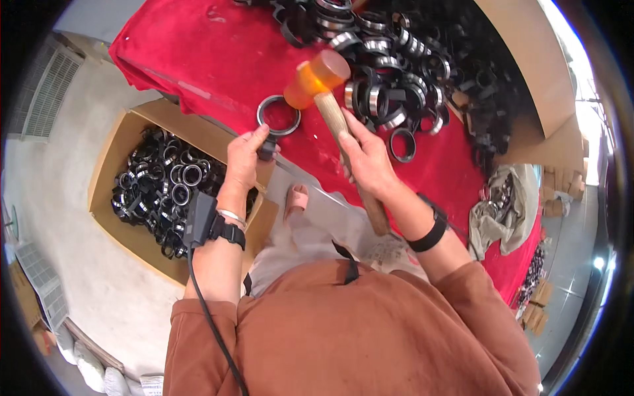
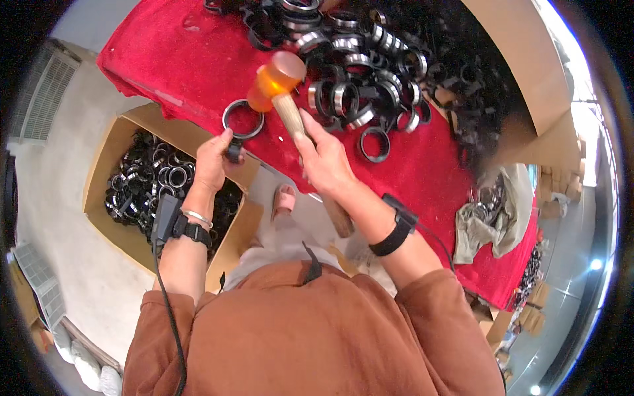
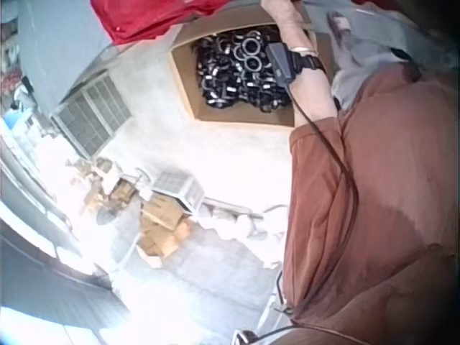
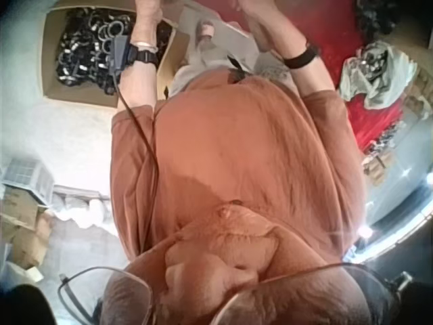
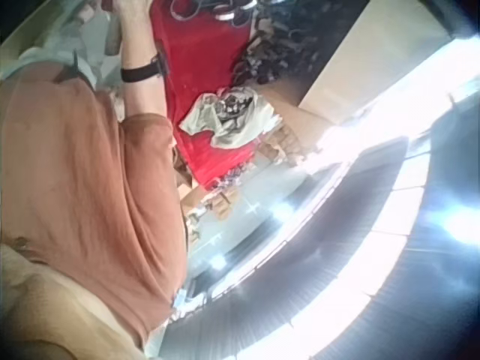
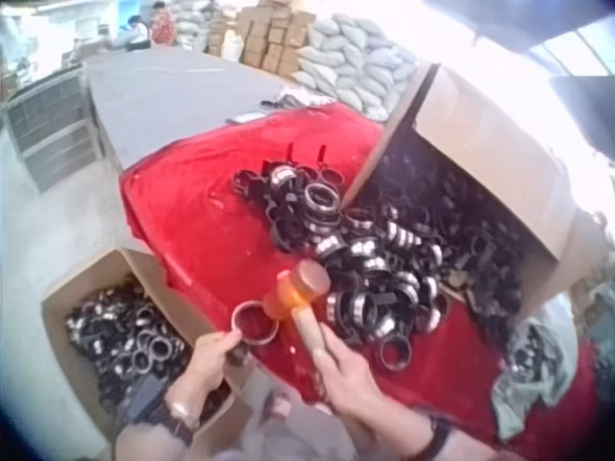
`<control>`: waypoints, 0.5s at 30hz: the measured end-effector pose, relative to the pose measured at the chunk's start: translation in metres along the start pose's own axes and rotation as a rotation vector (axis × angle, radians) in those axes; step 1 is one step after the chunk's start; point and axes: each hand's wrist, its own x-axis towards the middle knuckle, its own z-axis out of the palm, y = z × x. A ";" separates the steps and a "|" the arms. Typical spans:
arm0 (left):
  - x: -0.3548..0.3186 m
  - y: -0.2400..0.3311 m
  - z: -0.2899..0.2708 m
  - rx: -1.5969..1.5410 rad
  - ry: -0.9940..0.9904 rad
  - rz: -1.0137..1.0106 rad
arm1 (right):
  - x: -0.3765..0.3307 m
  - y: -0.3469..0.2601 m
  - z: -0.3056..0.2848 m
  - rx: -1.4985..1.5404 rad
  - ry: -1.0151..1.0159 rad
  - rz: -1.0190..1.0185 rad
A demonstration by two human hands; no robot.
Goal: Use a rubber mallet to hammer and secure circular fasteners onto components at a workstation.
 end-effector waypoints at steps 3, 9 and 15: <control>0.005 -0.002 -0.005 -0.031 -0.020 0.026 | -0.017 -0.021 -0.004 0.106 0.056 -0.097; -0.001 0.005 0.009 -0.072 -0.040 0.007 | -0.033 0.040 0.021 0.172 0.207 -0.343; 0.004 -0.004 -0.003 -0.034 -0.035 0.019 | -0.040 0.027 0.009 0.133 0.118 -0.178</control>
